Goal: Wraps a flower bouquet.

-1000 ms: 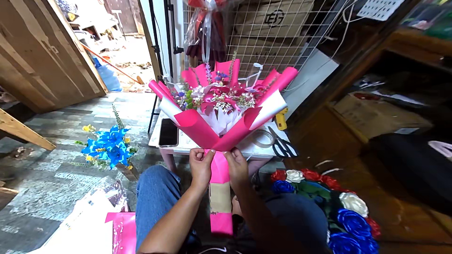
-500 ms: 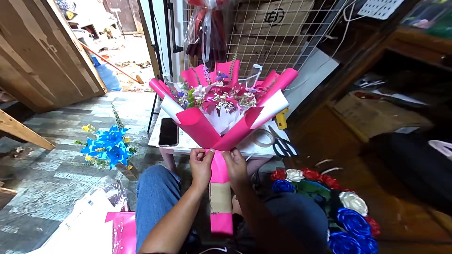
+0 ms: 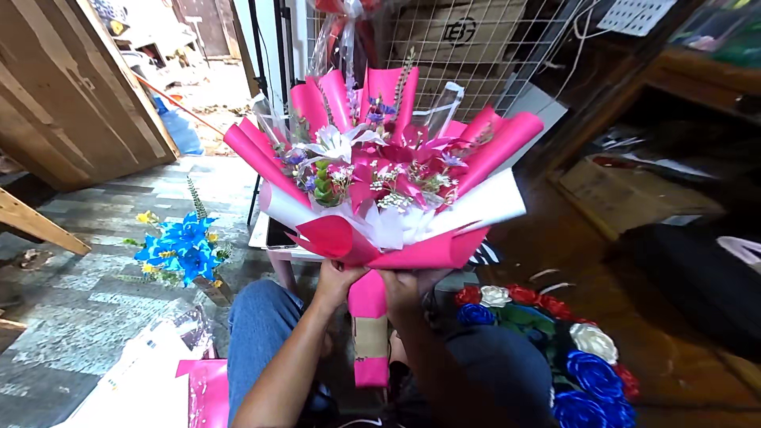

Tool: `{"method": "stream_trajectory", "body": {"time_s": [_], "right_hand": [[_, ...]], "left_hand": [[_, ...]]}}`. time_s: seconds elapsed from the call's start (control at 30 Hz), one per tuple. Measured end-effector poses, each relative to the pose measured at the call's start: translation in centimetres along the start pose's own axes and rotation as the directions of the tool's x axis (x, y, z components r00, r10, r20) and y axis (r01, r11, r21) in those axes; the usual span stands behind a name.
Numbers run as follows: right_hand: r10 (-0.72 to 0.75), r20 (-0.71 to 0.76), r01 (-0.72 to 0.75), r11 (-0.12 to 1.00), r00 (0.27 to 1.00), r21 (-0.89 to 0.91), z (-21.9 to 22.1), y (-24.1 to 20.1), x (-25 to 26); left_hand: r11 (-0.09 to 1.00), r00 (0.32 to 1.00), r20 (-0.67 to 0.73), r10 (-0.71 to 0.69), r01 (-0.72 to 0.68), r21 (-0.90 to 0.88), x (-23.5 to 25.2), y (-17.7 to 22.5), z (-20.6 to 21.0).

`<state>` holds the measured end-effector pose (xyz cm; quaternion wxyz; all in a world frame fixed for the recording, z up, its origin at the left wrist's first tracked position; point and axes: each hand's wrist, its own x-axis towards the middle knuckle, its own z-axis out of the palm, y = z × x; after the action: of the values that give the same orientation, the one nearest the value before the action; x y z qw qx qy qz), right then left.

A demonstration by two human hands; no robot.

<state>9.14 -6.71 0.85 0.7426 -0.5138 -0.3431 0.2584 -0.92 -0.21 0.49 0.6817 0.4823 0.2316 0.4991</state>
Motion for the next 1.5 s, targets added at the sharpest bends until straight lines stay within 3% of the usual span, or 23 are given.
{"method": "stream_trajectory", "body": {"time_s": [0.33,0.43,0.57,0.73,0.87,0.97,1.1,1.2,1.27,1.37,1.5], "right_hand": [[-0.028,0.047,0.028,1.0,0.999,0.006,0.4,-0.4,-0.8],[0.023,-0.028,-0.026,0.994,0.999,-0.108,0.1,-0.4,-1.9],[0.093,-0.083,-0.108,0.973,0.992,-0.203,-0.8,0.8,-2.0],[0.097,-0.01,-0.092,0.901,0.995,-0.424,-1.2,0.9,-2.4],[0.06,-0.008,-0.06,0.955,0.998,-0.289,-1.2,1.3,-2.1],[0.054,0.013,-0.052,0.987,0.998,-0.151,-1.0,1.4,-1.9],[0.065,0.019,-0.062,0.992,0.998,-0.107,-0.6,1.1,-1.8],[0.016,0.039,-0.015,1.0,0.999,-0.019,-0.2,1.1,-1.9],[-0.04,0.076,0.04,0.999,0.996,0.008,0.5,0.5,-1.6],[-0.094,0.174,0.116,0.986,0.98,-0.121,1.2,-0.1,-1.2],[-0.183,0.351,0.29,0.914,0.918,-0.283,1.8,-1.9,-1.8]], "left_hand": [[0.99,0.999,0.004,0.039,-0.038,-0.132,-0.6,0.2,-0.7],[0.997,0.999,-0.01,0.05,-0.051,-0.049,-1.3,-0.6,-1.8],[0.968,0.988,-0.115,-0.107,0.129,0.214,-2.4,0.3,-2.7],[0.985,0.985,-0.096,-0.14,0.149,0.091,-2.7,1.5,-1.5],[0.913,0.971,-0.123,-0.206,0.236,0.333,-2.7,2.6,-1.1],[0.914,0.98,-0.131,-0.148,0.186,0.36,-2.3,1.0,-2.4],[0.967,0.982,-0.137,-0.133,0.159,0.201,-1.7,0.2,-2.8],[1.0,0.999,-0.049,-0.006,0.006,-0.007,-1.4,-1.0,-3.0],[0.992,0.999,0.033,0.027,-0.022,-0.125,-1.2,-1.0,-3.0],[0.958,0.994,0.098,0.05,-0.02,-0.285,-0.8,-0.9,-3.5],[0.859,0.929,0.196,0.315,-0.191,-0.476,-0.3,-1.3,-5.0]]}}
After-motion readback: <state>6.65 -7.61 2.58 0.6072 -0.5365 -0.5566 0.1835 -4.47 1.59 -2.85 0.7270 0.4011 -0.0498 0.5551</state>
